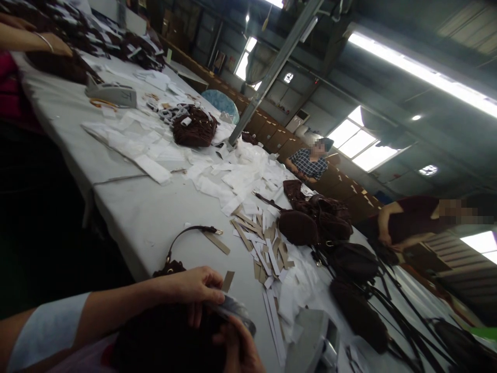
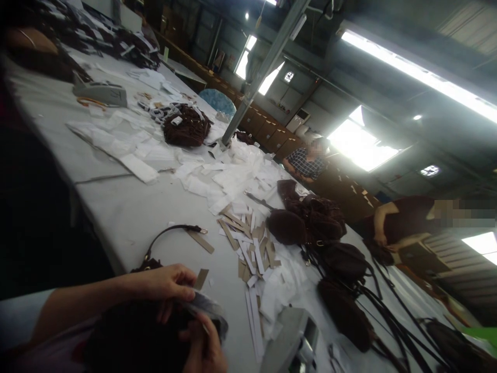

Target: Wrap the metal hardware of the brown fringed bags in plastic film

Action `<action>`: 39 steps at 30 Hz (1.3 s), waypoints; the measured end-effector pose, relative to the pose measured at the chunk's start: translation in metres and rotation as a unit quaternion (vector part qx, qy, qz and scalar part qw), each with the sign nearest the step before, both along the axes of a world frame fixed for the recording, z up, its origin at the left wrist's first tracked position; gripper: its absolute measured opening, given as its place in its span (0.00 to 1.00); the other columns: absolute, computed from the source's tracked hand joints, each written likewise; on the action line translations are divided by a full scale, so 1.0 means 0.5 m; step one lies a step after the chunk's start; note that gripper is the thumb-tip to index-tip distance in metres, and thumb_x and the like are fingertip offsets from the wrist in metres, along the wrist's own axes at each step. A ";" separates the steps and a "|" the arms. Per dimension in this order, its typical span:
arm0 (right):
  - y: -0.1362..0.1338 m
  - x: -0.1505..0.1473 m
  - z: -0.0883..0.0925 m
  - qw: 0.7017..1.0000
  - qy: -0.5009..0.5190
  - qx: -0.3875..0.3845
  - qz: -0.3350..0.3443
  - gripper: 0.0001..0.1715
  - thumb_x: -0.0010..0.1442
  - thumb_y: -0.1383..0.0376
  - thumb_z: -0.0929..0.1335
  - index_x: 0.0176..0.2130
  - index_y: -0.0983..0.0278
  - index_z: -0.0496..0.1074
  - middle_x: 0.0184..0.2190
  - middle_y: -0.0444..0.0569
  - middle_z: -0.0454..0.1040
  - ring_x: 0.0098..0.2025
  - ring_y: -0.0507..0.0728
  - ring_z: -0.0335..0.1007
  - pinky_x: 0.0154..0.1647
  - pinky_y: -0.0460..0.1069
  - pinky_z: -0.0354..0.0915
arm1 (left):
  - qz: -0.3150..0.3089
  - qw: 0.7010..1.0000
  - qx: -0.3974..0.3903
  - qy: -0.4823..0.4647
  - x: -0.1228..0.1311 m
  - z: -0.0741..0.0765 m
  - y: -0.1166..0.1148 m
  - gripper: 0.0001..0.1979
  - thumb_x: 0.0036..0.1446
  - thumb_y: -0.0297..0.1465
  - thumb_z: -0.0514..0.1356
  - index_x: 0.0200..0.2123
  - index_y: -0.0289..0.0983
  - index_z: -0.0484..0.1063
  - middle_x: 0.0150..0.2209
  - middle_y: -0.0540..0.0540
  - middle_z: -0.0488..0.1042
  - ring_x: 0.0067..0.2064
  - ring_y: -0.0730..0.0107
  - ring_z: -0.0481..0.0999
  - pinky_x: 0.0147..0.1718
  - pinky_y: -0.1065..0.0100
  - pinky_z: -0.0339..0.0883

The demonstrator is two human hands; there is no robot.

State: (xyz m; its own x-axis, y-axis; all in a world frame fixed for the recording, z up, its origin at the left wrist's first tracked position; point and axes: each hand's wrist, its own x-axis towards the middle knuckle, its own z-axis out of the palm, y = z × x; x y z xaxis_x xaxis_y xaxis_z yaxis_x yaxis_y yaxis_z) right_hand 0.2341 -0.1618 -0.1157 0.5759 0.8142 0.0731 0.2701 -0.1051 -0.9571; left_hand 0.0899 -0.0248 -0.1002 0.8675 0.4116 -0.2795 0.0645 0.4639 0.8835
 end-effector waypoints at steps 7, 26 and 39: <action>0.050 0.059 0.026 0.963 -0.237 0.069 0.107 0.10 0.59 0.59 0.68 0.35 0.58 0.79 0.34 0.48 0.74 0.34 0.54 0.72 0.35 0.45 0.69 | -0.016 0.994 0.103 0.019 -0.004 0.023 -0.014 0.08 0.55 0.32 0.57 0.37 0.36 0.70 0.23 0.52 0.68 0.15 0.75 0.69 0.12 0.77 0.61; 0.047 0.078 0.006 0.875 -0.428 0.134 0.184 0.19 0.65 0.60 0.64 0.54 0.58 0.69 0.42 0.50 0.74 0.44 0.56 0.73 0.42 0.49 0.71 | 0.010 0.998 0.052 -0.046 0.015 0.020 -0.030 0.09 0.55 0.32 0.56 0.38 0.35 0.70 0.28 0.49 0.71 0.14 0.78 0.69 0.11 0.81 0.56; 0.057 0.056 0.033 0.857 -0.448 0.145 0.209 0.11 0.63 0.63 0.65 0.47 0.60 0.67 0.38 0.48 0.75 0.41 0.57 0.69 0.43 0.52 0.65 | 0.067 0.994 0.014 0.086 0.063 -0.015 -0.028 0.19 0.58 0.49 0.50 0.30 0.38 0.61 0.15 0.50 0.68 0.10 0.69 0.66 0.07 0.76 0.54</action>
State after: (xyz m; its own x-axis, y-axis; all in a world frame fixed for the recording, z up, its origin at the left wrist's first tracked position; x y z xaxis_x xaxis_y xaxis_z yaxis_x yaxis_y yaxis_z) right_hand 0.2621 -0.1332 -0.0990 -0.1545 0.8084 0.5680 0.8666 0.3870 -0.3150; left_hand 0.1212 -0.0386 -0.1077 0.7449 0.5293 -0.4060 0.1562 0.4533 0.8776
